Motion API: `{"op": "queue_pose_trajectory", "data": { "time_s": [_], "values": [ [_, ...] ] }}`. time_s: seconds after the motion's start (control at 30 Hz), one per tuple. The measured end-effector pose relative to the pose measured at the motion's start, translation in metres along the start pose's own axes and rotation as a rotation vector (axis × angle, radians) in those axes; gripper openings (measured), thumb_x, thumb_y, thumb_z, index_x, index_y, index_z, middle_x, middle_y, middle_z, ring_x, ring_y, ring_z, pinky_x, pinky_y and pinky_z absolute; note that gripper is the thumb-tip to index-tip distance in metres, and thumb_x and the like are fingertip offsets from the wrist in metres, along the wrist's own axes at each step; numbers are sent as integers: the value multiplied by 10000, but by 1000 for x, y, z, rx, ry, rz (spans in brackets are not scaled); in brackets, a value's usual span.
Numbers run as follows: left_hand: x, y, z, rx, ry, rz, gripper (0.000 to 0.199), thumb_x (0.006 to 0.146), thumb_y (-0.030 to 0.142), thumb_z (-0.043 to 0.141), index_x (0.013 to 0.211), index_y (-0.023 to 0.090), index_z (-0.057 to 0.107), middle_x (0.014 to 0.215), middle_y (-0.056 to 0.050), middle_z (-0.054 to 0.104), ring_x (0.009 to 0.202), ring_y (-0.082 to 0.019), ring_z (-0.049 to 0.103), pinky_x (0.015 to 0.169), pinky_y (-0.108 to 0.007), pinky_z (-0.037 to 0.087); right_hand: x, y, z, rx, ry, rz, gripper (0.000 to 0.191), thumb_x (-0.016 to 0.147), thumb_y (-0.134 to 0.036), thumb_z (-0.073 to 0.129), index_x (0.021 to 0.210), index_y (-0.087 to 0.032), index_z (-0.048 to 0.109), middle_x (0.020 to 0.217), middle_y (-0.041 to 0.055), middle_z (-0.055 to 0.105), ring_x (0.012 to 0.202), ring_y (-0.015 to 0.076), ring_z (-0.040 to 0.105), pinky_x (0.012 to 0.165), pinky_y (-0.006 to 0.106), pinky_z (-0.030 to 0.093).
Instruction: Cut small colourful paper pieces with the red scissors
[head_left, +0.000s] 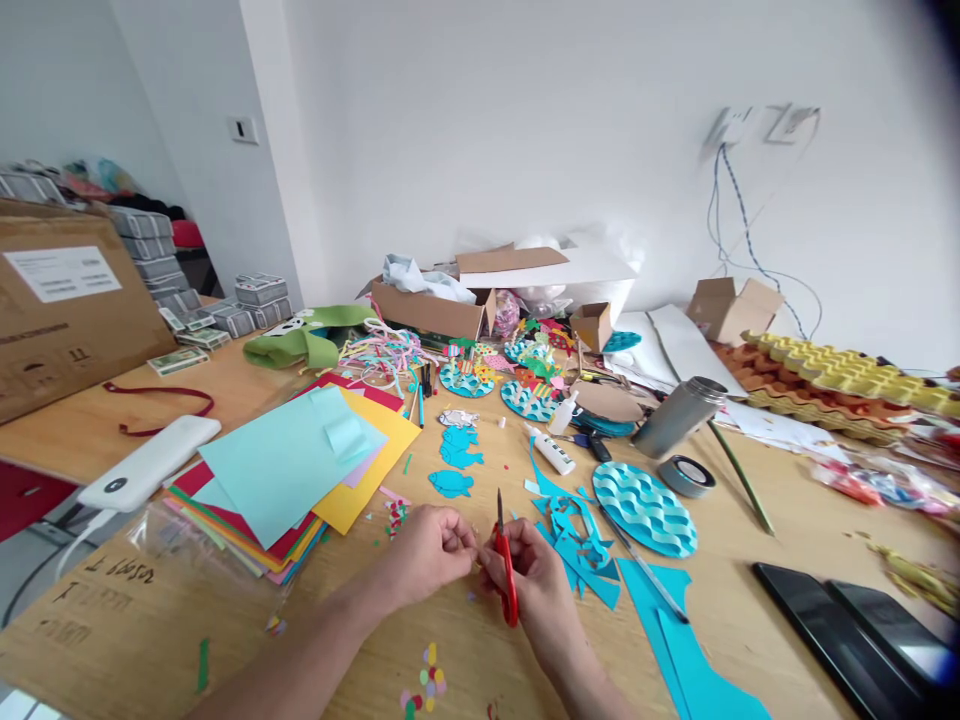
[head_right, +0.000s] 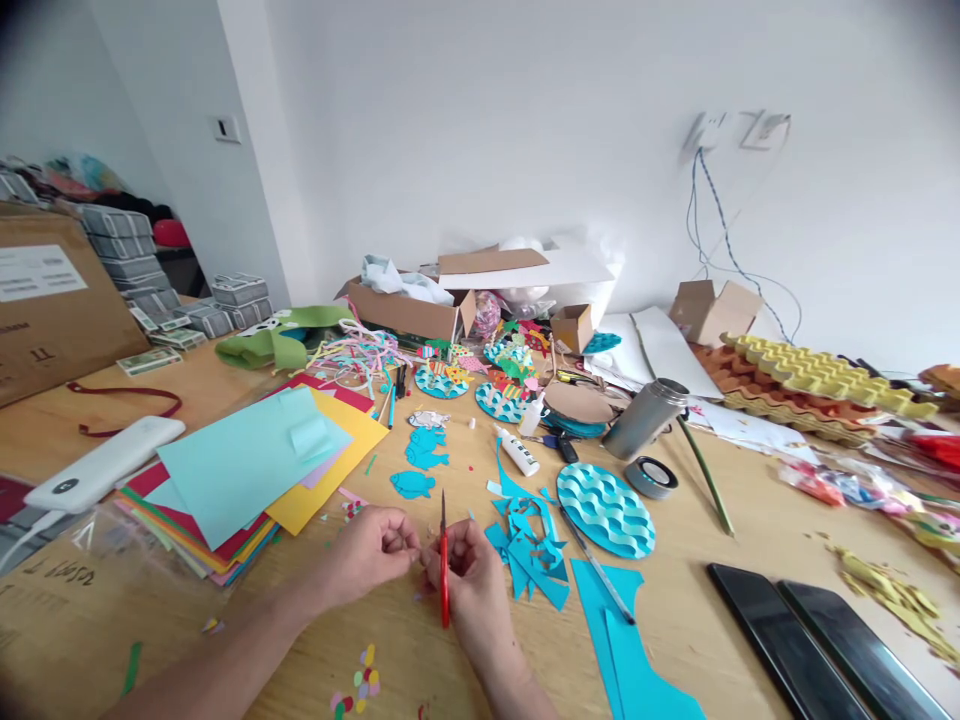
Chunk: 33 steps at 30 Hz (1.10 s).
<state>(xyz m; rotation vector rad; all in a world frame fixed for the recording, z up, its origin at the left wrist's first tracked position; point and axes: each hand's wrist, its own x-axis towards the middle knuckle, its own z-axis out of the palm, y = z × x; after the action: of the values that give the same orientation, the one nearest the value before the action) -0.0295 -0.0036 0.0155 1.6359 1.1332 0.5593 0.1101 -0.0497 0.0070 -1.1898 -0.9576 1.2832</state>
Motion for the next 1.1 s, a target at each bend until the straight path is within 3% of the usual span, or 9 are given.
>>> {"op": "queue_pose_trajectory", "data": {
  "time_s": [0.23,0.43,0.77,1.1],
  "values": [
    [1,-3,2,-17,1,22,151,655,261,562,721,132,605,501,49,484,457,-76,408,441,-191,275,0,1,-1,-38,-2,-39,336,633,-338,736,694,-197,437,582,-50,523,481,106,503,458,215,412],
    [1,-3,0,-10,-78,-25,227,692,343,552,748,137,627,500,41,510,444,-86,427,433,-196,286,-1,0,-1,-95,16,-96,294,656,-298,714,698,-197,441,612,-42,516,517,106,491,489,218,420],
    [0,-2,0,-63,-63,17,90,672,249,532,664,163,557,463,70,462,413,-68,393,435,-191,263,0,4,0,-141,34,-117,269,680,-295,688,675,-203,434,584,-56,500,490,100,464,458,213,395],
    [0,-6,-2,-192,-100,-7,136,683,276,493,635,155,530,462,68,441,388,-66,372,395,-197,253,-1,1,1,-113,6,-89,273,691,-291,694,680,-205,436,563,-68,478,483,101,450,446,207,378]
  ]
}}
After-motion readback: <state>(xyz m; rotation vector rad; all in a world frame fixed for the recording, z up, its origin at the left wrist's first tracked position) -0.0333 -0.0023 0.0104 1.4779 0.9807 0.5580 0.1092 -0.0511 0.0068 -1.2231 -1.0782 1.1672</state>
